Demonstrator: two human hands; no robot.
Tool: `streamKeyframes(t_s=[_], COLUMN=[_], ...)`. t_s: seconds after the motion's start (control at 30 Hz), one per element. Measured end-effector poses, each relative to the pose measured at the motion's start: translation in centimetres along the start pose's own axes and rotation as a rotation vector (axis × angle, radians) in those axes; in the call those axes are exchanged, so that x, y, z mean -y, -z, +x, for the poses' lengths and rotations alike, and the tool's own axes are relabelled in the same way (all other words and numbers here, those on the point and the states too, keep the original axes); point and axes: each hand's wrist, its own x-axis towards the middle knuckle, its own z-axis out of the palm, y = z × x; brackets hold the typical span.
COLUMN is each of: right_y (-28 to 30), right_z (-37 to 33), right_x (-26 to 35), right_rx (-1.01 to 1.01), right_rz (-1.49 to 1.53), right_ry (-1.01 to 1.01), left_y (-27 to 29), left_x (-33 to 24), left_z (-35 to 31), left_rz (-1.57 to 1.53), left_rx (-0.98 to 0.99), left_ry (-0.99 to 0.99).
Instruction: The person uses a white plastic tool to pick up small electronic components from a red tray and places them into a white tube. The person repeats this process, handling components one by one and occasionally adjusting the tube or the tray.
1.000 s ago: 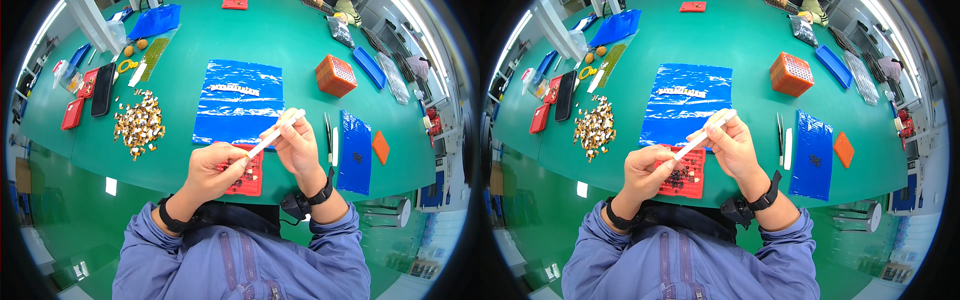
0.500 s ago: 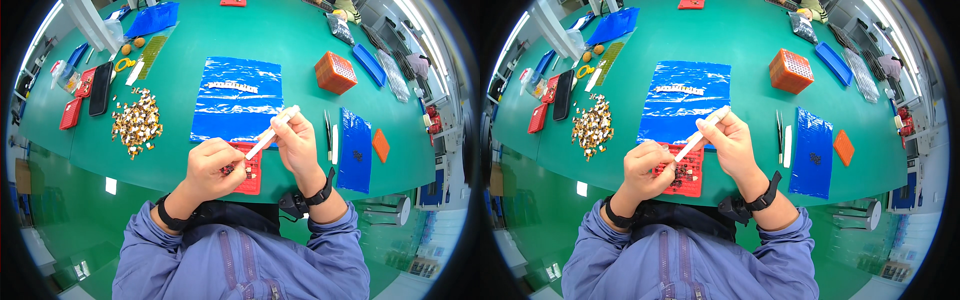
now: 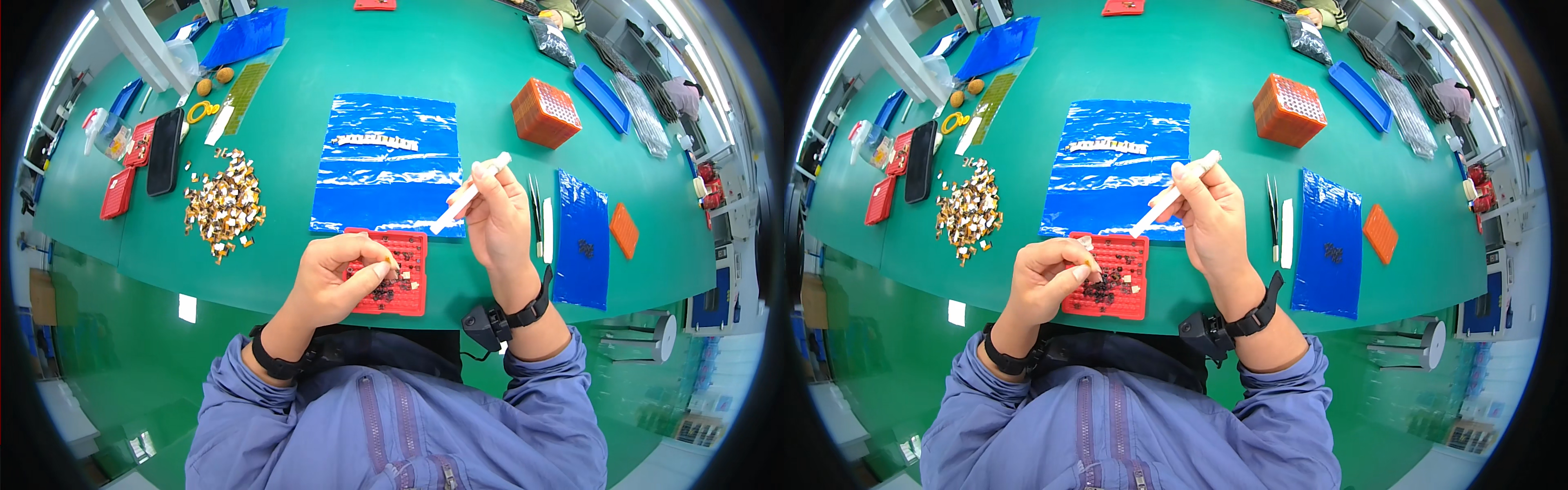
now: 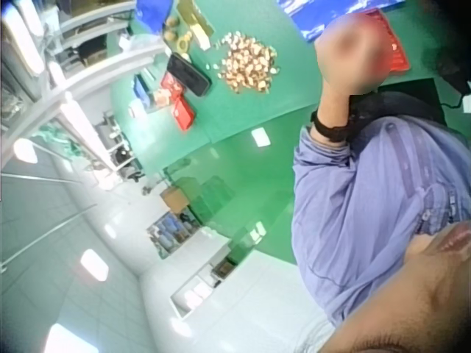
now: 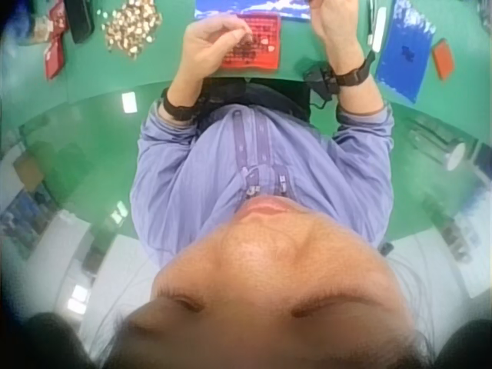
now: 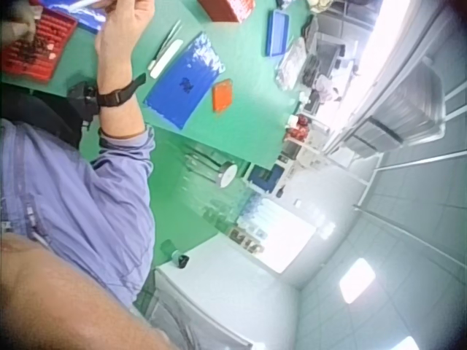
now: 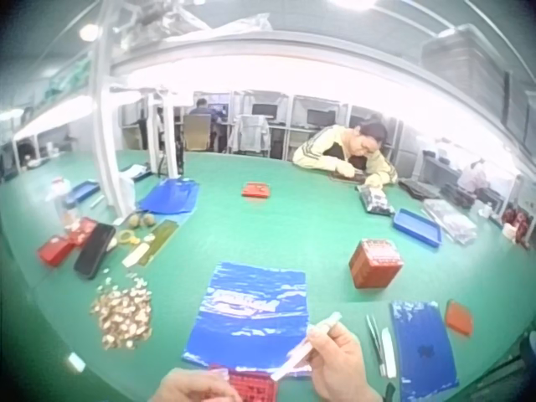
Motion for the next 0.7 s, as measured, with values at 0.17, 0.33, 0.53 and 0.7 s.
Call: streamKeyframes(t_s=[0.17, 0.33, 0.53, 0.7], right_y=[0.1, 0.0, 0.1, 0.0], right_z=[0.2, 0.2, 0.2, 0.2], right_x=[-0.2, 0.0, 0.1, 0.1], right_rx=[-0.018, -0.023, -0.005, -0.010], right_rz=[-0.005, -0.022, -0.053, -0.068], right_ry=[0.014, 0.001, -0.026, -0.039], left_y=[0.1, 0.4, 1.0, 1.2], left_x=[-0.1, -0.1, 0.4, 0.1], left_z=[-0.2, -0.2, -0.4, 0.4], left_rz=[0.016, 0.116, 0.331, 0.636], left_rx=[-0.008, -0.038, -0.163, -0.083], left_ry=[0.016, -0.014, -0.024, -0.236])
